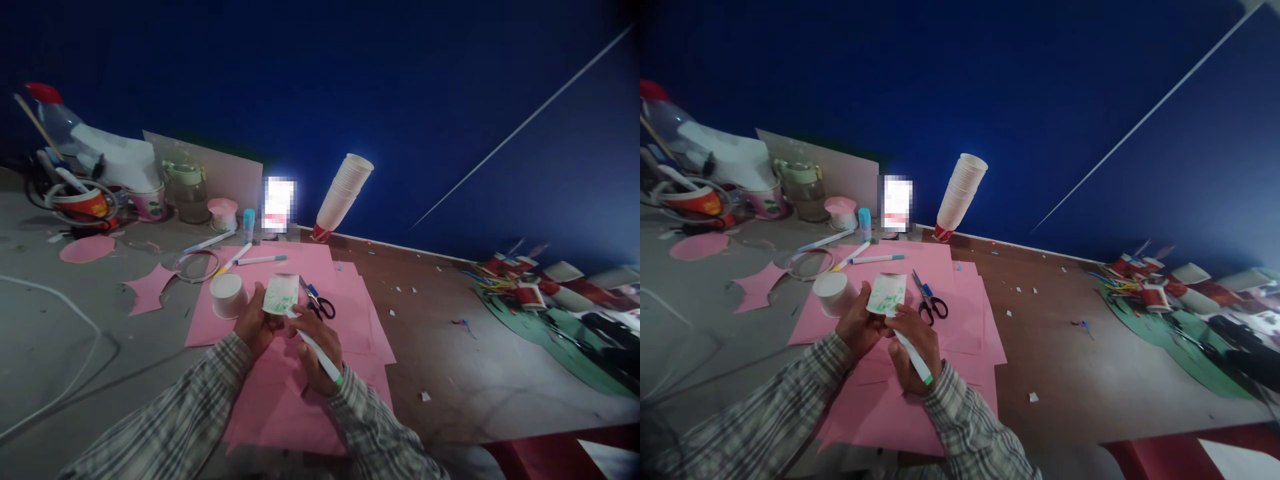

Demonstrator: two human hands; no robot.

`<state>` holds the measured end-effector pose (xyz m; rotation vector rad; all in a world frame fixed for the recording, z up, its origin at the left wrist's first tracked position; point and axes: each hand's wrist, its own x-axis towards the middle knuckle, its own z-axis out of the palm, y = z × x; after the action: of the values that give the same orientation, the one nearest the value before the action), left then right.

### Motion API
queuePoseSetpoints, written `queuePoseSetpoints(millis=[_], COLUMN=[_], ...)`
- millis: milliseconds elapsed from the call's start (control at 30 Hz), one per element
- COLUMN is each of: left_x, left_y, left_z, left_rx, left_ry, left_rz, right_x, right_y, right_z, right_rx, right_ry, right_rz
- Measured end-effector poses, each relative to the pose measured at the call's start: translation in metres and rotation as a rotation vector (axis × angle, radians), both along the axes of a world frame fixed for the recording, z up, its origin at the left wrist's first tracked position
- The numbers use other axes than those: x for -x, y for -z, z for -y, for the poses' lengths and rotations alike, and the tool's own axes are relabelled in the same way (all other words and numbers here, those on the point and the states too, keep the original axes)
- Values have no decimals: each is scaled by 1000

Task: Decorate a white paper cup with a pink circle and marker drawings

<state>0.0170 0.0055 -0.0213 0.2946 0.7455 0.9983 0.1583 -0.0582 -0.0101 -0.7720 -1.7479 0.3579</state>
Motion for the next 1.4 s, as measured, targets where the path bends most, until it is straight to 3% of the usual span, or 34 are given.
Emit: queuePoseSetpoints(millis=[367,800,1400], left_x=[-9,-10,-10], left_y=[-13,-14,-16], left_z=[2,2,3], left_rx=[39,24,11], left_ry=[-89,-68,-54], left_rz=[-65,-70,-55], right_x=[-5,-2,0], right_y=[3,9,5], right_z=[-2,-5,-6], right_rx=[181,273,288], right_ry=[138,244,235], right_rz=[-255,-283,-303])
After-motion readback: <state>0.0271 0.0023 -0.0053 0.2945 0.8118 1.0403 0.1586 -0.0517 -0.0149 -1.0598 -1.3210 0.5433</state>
